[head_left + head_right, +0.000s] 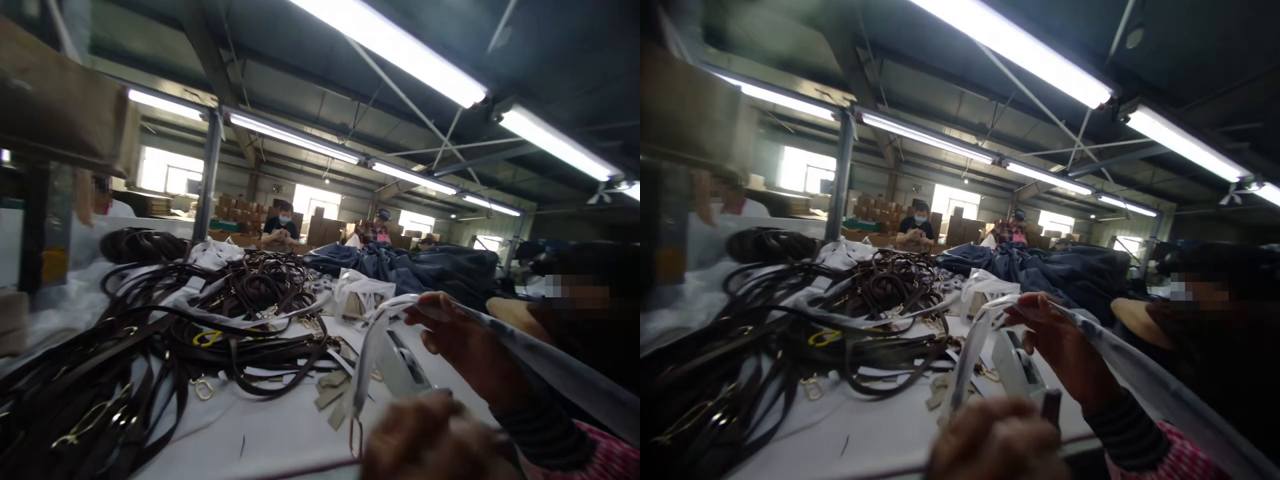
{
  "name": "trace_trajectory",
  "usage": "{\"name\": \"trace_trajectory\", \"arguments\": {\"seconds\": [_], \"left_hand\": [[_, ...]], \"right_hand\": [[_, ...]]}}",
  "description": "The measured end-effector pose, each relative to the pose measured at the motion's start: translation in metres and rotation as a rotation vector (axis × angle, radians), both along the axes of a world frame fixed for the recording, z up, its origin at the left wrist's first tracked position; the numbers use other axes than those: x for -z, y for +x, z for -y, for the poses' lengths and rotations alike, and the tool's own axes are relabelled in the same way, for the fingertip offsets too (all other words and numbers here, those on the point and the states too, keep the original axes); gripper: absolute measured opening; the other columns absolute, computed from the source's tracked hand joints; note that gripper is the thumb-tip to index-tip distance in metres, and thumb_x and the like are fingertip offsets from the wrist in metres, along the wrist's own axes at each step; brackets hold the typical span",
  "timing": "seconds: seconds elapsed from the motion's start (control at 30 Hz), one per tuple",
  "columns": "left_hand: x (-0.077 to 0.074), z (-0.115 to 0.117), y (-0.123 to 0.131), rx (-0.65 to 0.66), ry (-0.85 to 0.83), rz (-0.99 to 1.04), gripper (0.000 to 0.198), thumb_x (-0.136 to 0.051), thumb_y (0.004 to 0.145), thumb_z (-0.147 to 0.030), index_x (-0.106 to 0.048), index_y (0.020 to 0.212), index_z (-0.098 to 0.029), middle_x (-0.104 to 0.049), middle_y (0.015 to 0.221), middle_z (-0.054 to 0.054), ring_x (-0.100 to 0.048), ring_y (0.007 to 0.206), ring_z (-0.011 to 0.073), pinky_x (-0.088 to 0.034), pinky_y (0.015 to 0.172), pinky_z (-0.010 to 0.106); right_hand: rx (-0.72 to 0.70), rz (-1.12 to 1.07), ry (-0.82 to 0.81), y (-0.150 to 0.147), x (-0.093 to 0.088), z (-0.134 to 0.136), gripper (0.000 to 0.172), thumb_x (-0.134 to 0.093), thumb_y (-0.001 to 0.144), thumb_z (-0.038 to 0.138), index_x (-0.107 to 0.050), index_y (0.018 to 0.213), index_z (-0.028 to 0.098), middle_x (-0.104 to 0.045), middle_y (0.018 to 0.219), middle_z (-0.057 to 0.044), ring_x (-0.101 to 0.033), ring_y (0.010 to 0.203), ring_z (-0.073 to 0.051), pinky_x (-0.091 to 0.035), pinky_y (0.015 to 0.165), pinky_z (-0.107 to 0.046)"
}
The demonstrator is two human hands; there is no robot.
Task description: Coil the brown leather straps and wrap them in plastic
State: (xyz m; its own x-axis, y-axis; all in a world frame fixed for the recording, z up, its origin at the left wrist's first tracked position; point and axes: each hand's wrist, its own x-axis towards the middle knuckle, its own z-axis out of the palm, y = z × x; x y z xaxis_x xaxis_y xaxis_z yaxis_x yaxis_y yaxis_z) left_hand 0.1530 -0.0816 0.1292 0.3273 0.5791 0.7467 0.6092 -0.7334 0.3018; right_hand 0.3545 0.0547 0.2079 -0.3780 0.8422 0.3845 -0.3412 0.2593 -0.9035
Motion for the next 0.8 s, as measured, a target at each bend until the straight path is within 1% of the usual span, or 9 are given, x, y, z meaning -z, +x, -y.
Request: {"name": "trace_trajectory", "arguments": {"seconds": [0.1, 0.2, 0.27, 0.33, 0.43, 0.53, 0.63, 0.7, 0.8], "left_hand": [[-0.009, -0.032, -0.013, -0.04, -0.147, 0.285, 0.042, -0.056, 0.101, -0.044, -0.059, 0.138, -0.023, -0.059, 0.144, 0.016, -0.047, 0.139, 0.0353, -0.039, 0.114, 0.057], [-0.005, -0.052, -0.021, 0.281, -0.624, 0.461, 0.04, -0.049, 0.103, -0.049, -0.068, 0.126, -0.022, -0.069, 0.126, 0.01, -0.06, 0.121, 0.0299, -0.044, 0.106, 0.045], [0.008, -0.054, -0.021, 0.534, -0.861, 0.485, 0.035, -0.055, 0.101, -0.047, -0.074, 0.112, -0.019, -0.072, 0.112, 0.006, -0.063, 0.109, 0.0254, -0.045, 0.101, 0.037], [0.026, -0.052, -0.02, 0.636, -1.035, 0.555, 0.029, -0.067, 0.093, -0.044, -0.075, 0.096, -0.016, -0.07, 0.091, 0.003, -0.062, 0.091, 0.0196, -0.045, 0.089, 0.03], [0.049, -0.048, -0.028, 0.601, -1.151, 0.668, 0.03, -0.079, 0.084, -0.045, -0.069, 0.086, -0.016, -0.062, 0.079, -0.001, -0.054, 0.073, 0.0129, -0.043, 0.072, 0.023], [0.053, -0.047, -0.05, 0.508, -1.135, 0.656, 0.035, -0.082, 0.082, -0.048, -0.061, 0.086, -0.019, -0.06, 0.074, -0.004, -0.051, 0.063, 0.0099, -0.04, 0.058, 0.019], [0.039, -0.045, -0.074, 0.434, -1.194, 0.446, 0.035, -0.077, 0.085, -0.05, -0.058, 0.085, -0.02, -0.052, 0.058, -0.007, -0.043, 0.045, 0.0081, -0.033, 0.043, 0.018], [0.025, -0.041, -0.084, 0.364, -1.237, 0.264, 0.031, -0.075, 0.087, -0.047, -0.061, 0.086, -0.019, -0.051, 0.055, -0.007, -0.041, 0.042, 0.0082, -0.033, 0.039, 0.017], [0.01, -0.036, -0.087, 0.202, -1.206, 0.049, 0.028, -0.074, 0.086, -0.046, -0.064, 0.083, -0.019, -0.053, 0.06, -0.006, -0.044, 0.046, 0.009, -0.033, 0.038, 0.017]], "right_hand": [[-0.084, -0.022, -0.031, 0.011, 0.023, 0.015, 0.029, -0.074, 0.091, 0.051, -0.073, 0.093, 0.022, -0.076, 0.091, -0.007, -0.073, 0.086, -0.021, -0.052, 0.051, -0.021], [-0.169, -0.056, -0.031, 0.01, 0.041, 0.024, 0.03, -0.076, 0.089, 0.052, -0.074, 0.09, 0.022, -0.076, 0.088, -0.006, -0.073, 0.086, -0.022, -0.051, 0.048, -0.021], [-0.199, -0.074, -0.055, 0.013, 0.05, 0.027, 0.027, -0.074, 0.091, 0.051, -0.074, 0.092, 0.024, -0.076, 0.087, -0.005, -0.073, 0.082, -0.021, -0.051, 0.049, -0.02], [-0.211, -0.059, -0.093, 0.023, 0.059, 0.028, 0.026, -0.071, 0.094, 0.05, -0.074, 0.094, 0.023, -0.078, 0.088, -0.007, -0.071, 0.07, -0.017, -0.052, 0.05, -0.02], [-0.208, 0.024, -0.147, 0.047, 0.077, 0.03, 0.029, -0.072, 0.093, 0.048, -0.071, 0.109, 0.023, -0.079, 0.09, -0.01, -0.071, 0.064, -0.016, -0.052, 0.048, -0.019], [-0.265, 0.202, -0.271, 0.067, 0.108, 0.033, 0.055, -0.08, 0.087, 0.041, -0.059, 0.135, 0.027, -0.079, 0.094, -0.009, -0.076, 0.066, -0.021, -0.049, 0.04, -0.017], [-0.388, 0.314, -0.457, 0.07, 0.148, 0.039, 0.05, -0.079, 0.085, 0.045, -0.063, 0.125, 0.018, -0.078, 0.087, -0.011, -0.069, 0.048, -0.015, -0.043, 0.034, -0.014], [-0.388, 0.291, -0.541, 0.064, 0.167, 0.046, 0.048, -0.07, 0.09, 0.055, -0.067, 0.117, 0.015, -0.077, 0.08, -0.01, -0.064, 0.044, -0.013, -0.043, 0.036, -0.015], [-0.362, 0.338, -0.462, 0.046, 0.165, 0.059, 0.061, -0.053, 0.094, 0.07, -0.068, 0.118, 0.016, -0.074, 0.078, -0.008, -0.063, 0.051, -0.014, -0.048, 0.045, -0.021]]}}
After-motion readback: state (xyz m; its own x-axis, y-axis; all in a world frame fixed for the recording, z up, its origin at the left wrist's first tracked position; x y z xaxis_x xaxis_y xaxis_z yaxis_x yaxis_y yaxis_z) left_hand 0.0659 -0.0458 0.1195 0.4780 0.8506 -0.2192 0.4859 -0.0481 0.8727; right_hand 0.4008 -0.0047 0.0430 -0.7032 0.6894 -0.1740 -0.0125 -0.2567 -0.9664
